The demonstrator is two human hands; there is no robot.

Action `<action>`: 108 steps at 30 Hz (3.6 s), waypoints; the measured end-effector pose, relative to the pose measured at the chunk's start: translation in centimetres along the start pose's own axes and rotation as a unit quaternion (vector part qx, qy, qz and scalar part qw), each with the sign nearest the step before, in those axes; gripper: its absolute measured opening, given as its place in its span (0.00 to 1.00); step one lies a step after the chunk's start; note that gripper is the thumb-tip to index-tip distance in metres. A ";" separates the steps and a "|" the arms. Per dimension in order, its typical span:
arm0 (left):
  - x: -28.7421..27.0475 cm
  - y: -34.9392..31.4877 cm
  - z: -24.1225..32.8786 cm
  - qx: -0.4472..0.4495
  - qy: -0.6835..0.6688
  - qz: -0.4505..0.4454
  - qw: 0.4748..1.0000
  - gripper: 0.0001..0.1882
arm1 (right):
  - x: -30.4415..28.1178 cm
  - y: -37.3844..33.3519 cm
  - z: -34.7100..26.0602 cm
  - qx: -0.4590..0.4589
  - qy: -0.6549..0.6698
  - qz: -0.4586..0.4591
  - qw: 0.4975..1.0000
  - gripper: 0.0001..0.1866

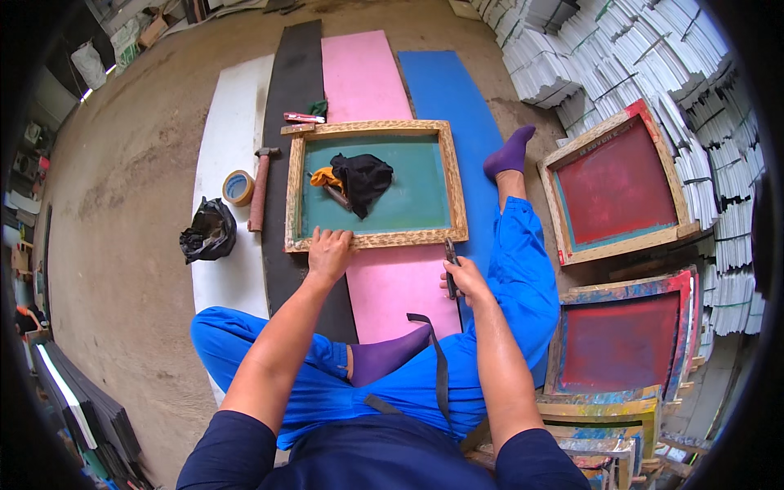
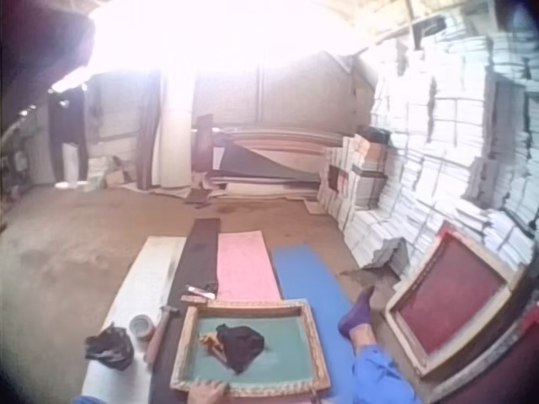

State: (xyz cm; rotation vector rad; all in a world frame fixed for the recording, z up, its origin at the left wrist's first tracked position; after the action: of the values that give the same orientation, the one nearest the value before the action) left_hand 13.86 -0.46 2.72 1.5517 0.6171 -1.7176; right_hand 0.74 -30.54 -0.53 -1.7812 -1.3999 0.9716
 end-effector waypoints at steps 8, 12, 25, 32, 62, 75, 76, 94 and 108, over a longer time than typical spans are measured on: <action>-0.3 -0.5 -0.5 0.004 -0.028 0.055 0.998 0.20 | -0.7 1.3 -1.3 -0.039 -0.192 0.069 0.978 0.17; -0.4 -0.5 -0.2 0.011 -0.042 0.083 0.996 0.20 | -1.0 3.6 0.3 -0.112 -0.258 0.138 0.950 0.12; 0.0 -0.8 -0.5 0.003 -0.046 0.106 0.993 0.23 | 0.5 0.6 -2.4 -0.041 -0.311 0.155 0.937 0.21; -0.1 -0.7 -0.5 0.006 -0.042 0.100 0.994 0.23 | 0.9 -1.4 -3.9 0.004 -0.364 0.196 0.911 0.21; -0.2 -0.7 -0.6 -0.029 -0.092 0.079 0.992 0.22 | 2.1 2.3 1.7 0.079 0.205 -0.161 0.962 0.09; -3.1 -4.6 3.6 0.040 -0.243 0.184 0.952 0.12 | 14.2 -4.0 -0.9 -0.001 -0.067 -0.215 0.974 0.10; -2.8 -5.2 3.4 0.016 -0.259 0.180 0.949 0.11 | 14.9 -4.1 -0.9 -0.005 -0.071 -0.222 0.972 0.10; -0.9 -13.5 -6.3 -0.430 -0.113 0.007 0.896 0.16 | 12.2 -0.8 0.1 -0.049 -0.117 -0.112 0.986 0.18; -0.9 -7.0 0.3 -0.138 -0.065 0.153 0.976 0.10 | 1.9 -0.3 -1.6 -0.071 -0.201 0.124 0.969 0.16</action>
State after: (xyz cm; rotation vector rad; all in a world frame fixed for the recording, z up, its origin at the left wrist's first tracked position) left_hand 8.23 3.84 2.78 1.2556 0.4969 -1.4221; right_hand 2.30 -28.71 0.26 -1.9752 -1.5416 1.4620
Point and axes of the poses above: each hand's wrist, its own y-axis towards the middle knuckle, its own x-axis out of the palm, z = x × y, the point moved 6 cm from there along y, towards the middle knuckle, and after that the axes turned 11 degrees about x, right-handed, at the moved point
